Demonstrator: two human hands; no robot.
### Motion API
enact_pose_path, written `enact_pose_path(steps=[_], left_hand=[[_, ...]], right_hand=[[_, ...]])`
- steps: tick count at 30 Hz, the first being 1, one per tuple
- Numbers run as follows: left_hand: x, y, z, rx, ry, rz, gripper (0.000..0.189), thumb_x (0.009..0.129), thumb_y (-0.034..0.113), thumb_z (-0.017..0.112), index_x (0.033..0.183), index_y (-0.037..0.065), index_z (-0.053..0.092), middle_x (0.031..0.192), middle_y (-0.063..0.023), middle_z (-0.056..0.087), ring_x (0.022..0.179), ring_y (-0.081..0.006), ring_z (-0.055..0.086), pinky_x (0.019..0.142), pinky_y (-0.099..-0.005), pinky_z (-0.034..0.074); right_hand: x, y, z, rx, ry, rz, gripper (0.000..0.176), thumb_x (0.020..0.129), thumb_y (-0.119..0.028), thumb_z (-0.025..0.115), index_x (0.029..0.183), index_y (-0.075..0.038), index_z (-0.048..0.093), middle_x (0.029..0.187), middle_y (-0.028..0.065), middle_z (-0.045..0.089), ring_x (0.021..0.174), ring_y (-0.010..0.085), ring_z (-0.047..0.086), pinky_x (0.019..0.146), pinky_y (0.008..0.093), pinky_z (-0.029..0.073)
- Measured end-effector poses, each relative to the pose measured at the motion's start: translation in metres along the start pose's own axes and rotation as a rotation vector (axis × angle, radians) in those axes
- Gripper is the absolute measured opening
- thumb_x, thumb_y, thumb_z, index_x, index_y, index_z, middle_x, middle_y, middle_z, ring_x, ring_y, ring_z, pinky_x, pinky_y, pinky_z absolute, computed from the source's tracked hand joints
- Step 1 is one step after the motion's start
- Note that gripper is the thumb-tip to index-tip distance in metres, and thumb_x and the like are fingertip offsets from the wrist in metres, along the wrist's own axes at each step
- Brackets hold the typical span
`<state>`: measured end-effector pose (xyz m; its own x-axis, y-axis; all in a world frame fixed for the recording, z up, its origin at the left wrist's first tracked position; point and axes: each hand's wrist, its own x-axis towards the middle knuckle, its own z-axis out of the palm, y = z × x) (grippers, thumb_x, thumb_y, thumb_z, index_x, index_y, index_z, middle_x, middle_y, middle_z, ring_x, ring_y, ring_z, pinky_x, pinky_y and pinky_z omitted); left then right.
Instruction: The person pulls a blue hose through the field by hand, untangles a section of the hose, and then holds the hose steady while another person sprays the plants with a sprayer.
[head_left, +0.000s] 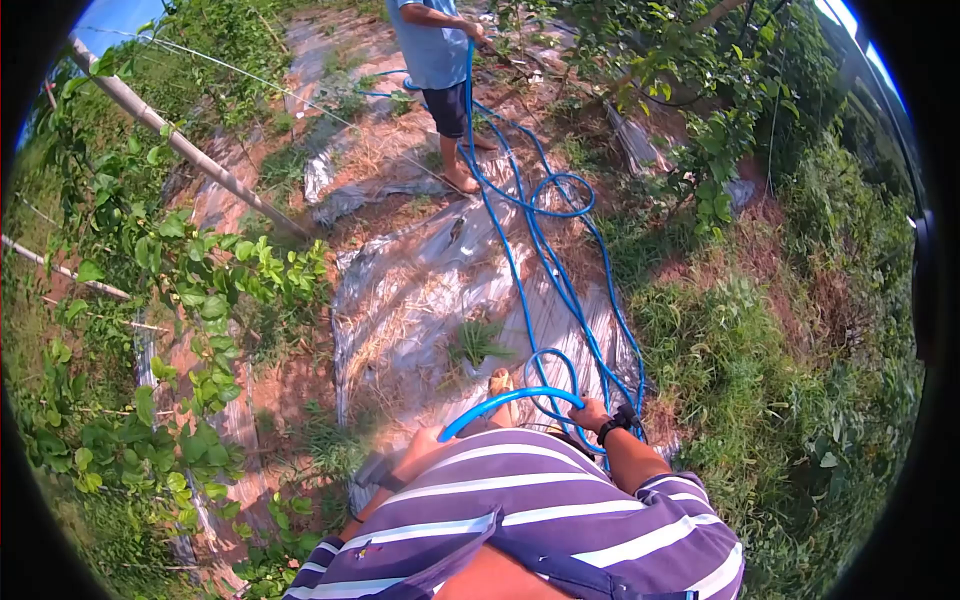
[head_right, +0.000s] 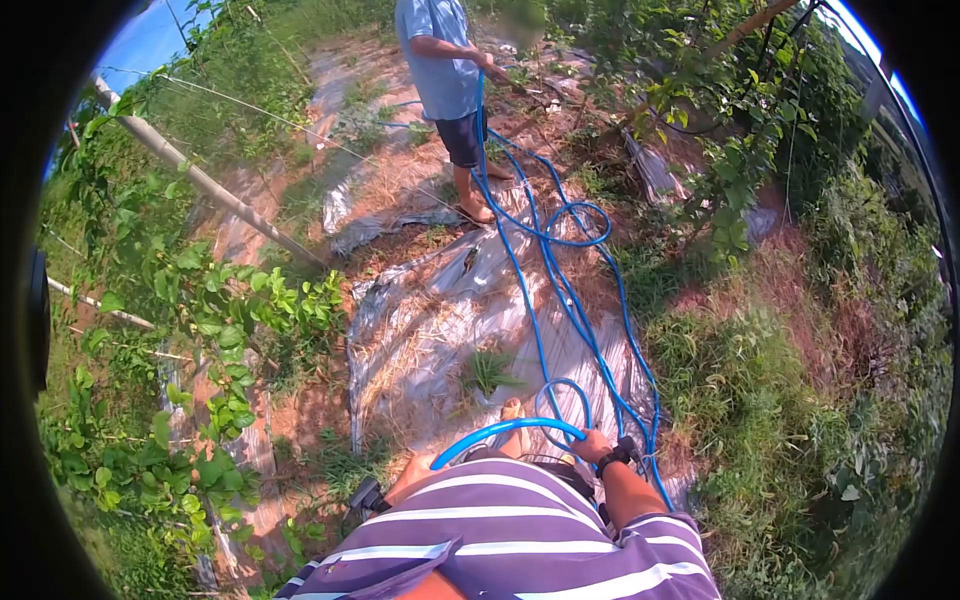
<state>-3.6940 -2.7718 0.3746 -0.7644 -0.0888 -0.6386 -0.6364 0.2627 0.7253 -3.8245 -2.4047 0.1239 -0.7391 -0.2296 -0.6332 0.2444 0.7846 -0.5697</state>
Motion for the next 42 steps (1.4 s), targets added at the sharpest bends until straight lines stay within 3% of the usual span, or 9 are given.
enact_pose_path(steps=[10,19,20,23,24,26,29,36,42], left_hand=[[-0.002,0.001,-0.001,0.096,0.035,-0.007,0.036,0.085,0.035,0.077,0.085,0.001,0.065,0.072,-0.0007,0.060,0.070,-0.0073,0.054,0.059,-0.0290,0.046],[-0.001,-0.002,0.003,0.045,0.055,-0.022,0.032,0.087,0.031,0.076,0.087,0.000,0.067,0.072,-0.0019,0.063,0.071,-0.0083,0.056,0.061,-0.0298,0.047],[-0.003,0.002,0.004,0.036,0.057,-0.038,0.031,0.087,0.030,0.075,0.088,0.000,0.067,0.072,-0.0016,0.063,0.072,-0.0080,0.056,0.061,-0.0299,0.047],[-0.006,0.011,0.004,0.051,0.045,-0.027,0.030,0.088,0.029,0.075,0.088,0.000,0.067,0.073,-0.0014,0.063,0.073,-0.0076,0.056,0.062,-0.0302,0.047],[0.020,-0.041,0.004,0.065,0.022,0.127,0.030,0.088,0.028,0.075,0.088,-0.001,0.067,0.074,-0.0017,0.063,0.073,-0.0076,0.056,0.063,-0.0304,0.047],[0.024,-0.047,0.003,0.066,0.017,0.138,0.030,0.087,0.028,0.075,0.088,-0.001,0.067,0.074,-0.0020,0.063,0.073,-0.0077,0.056,0.062,-0.0306,0.047],[0.007,-0.011,0.003,0.096,0.018,0.058,0.030,0.087,0.028,0.075,0.087,-0.001,0.067,0.073,-0.0025,0.063,0.073,-0.0081,0.056,0.062,-0.0306,0.047],[-0.001,0.005,0.006,0.072,0.011,0.005,0.030,0.087,0.028,0.075,0.087,-0.001,0.068,0.073,-0.0039,0.064,0.072,-0.0088,0.057,0.062,-0.0300,0.047],[0.026,-0.042,0.007,0.081,0.006,0.114,0.031,0.087,0.029,0.075,0.087,-0.001,0.068,0.074,-0.0027,0.064,0.072,-0.0085,0.057,0.062,-0.0294,0.047]], right_hand=[[0.006,0.004,0.008,-0.058,0.010,0.003,0.030,0.078,-0.037,0.071,0.093,-0.011,0.074,0.086,0.0177,0.073,0.086,0.0314,0.072,0.078,0.0435,0.055],[0.008,-0.002,-0.002,-0.021,-0.021,-0.050,0.029,0.080,-0.035,0.070,0.092,-0.010,0.073,0.080,0.0130,0.072,0.079,0.0263,0.072,0.075,0.0394,0.055],[0.006,-0.003,-0.006,-0.018,-0.093,-0.003,0.033,0.083,-0.037,0.068,0.104,-0.012,0.073,0.096,0.0197,0.072,0.096,0.0361,0.070,0.085,0.0456,0.054],[0.002,-0.002,-0.008,0.003,-0.093,-0.011,0.034,0.083,-0.037,0.068,0.105,-0.012,0.072,0.097,0.0196,0.072,0.097,0.0360,0.070,0.086,0.0453,0.054],[0.004,-0.001,-0.006,-0.016,-0.094,0.026,0.034,0.083,-0.037,0.067,0.106,-0.012,0.072,0.099,0.0196,0.072,0.098,0.0364,0.069,0.087,0.0457,0.053],[0.006,0.001,-0.007,-0.030,-0.092,0.031,0.034,0.083,-0.037,0.067,0.106,-0.013,0.072,0.100,0.0197,0.072,0.098,0.0367,0.069,0.088,0.0460,0.053],[0.002,0.004,-0.006,-0.032,-0.095,0.013,0.033,0.084,-0.038,0.066,0.107,-0.014,0.072,0.101,0.0200,0.072,0.099,0.0375,0.068,0.088,0.0470,0.053],[-0.003,0.001,-0.008,-0.027,-0.081,0.052,0.031,0.084,-0.037,0.066,0.106,-0.016,0.073,0.094,0.0176,0.073,0.093,0.0329,0.071,0.084,0.0436,0.055],[-0.007,0.005,-0.009,-0.004,-0.076,0.067,0.032,0.084,-0.038,0.066,0.106,-0.016,0.073,0.097,0.0170,0.073,0.095,0.0318,0.071,0.085,0.0430,0.054]])
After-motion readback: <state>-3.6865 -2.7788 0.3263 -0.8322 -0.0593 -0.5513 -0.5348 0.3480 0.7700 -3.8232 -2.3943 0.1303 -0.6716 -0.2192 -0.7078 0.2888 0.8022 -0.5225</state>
